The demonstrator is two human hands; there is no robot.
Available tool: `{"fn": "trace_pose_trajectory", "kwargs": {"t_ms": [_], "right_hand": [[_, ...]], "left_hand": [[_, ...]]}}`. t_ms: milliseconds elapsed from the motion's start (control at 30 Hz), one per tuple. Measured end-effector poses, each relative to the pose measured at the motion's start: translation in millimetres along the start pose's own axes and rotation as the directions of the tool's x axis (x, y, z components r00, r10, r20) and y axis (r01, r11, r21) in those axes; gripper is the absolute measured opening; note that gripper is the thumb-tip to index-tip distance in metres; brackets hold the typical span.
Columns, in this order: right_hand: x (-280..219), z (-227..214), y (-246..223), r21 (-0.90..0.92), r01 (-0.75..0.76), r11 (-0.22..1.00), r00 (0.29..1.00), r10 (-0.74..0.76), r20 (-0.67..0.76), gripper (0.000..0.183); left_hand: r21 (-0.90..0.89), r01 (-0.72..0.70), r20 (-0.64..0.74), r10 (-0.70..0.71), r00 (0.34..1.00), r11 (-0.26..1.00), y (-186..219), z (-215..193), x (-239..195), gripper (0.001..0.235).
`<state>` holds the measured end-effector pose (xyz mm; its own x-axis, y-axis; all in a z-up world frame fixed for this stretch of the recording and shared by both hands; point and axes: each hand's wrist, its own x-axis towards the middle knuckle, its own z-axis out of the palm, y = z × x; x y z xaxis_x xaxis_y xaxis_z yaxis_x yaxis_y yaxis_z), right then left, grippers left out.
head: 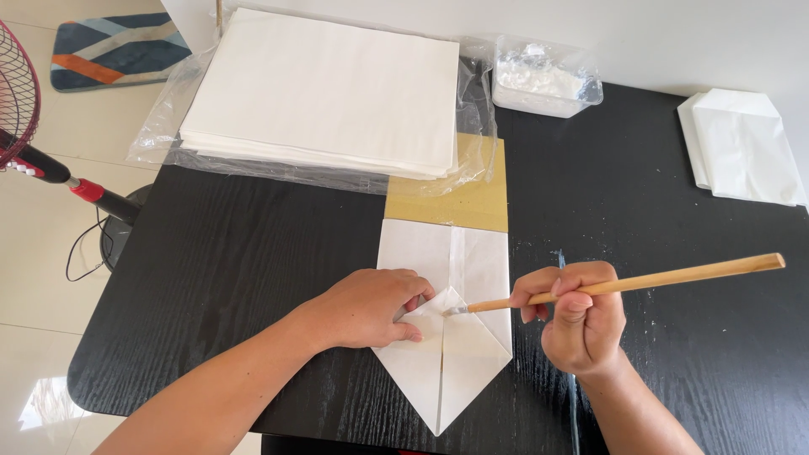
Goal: The person folds a white paper sheet into a triangular shape on a black table, then uses a brush to apply a white paste along the folded edges. They press the glued sections together and repeat the gluing process on additional edges before placing a gold-colored sheet on top.
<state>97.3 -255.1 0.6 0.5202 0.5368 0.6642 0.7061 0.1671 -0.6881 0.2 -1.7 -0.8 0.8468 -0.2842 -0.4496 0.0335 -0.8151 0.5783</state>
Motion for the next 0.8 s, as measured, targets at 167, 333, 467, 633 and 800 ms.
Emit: {"fn": "trace_pose_trajectory", "kwargs": {"t_ms": [167,333,467,633,800], "right_hand": [[0,1,3,-0.006,0.014,1.0,1.0,-0.014,0.006,0.024],[0,-1,8,-0.064,0.075,0.995,0.997,-0.077,-0.028,0.026],[0,-5,15,-0.08,0.112,0.991,0.991,-0.117,-0.062,0.031],[9,-9,9,-0.126,0.159,0.979,0.976,-0.175,-0.128,0.033],[51,-38,16,-0.059,0.261,0.963,0.93,-0.268,-0.251,0.024]], "left_hand": [[-0.003,-0.003,0.0,0.003,1.0,1.0,1,-1,-1,0.04],[-0.009,-0.019,-0.016,0.018,1.0,1.0,2,-3,-4,0.043],[-0.039,-0.079,-0.068,0.076,0.995,0.996,8,-9,-11,0.051],[-0.045,-0.081,-0.065,0.078,0.995,0.996,6,-6,-9,0.051],[-0.025,-0.019,-0.012,0.018,1.0,1.0,0,-3,-3,0.033]]}}
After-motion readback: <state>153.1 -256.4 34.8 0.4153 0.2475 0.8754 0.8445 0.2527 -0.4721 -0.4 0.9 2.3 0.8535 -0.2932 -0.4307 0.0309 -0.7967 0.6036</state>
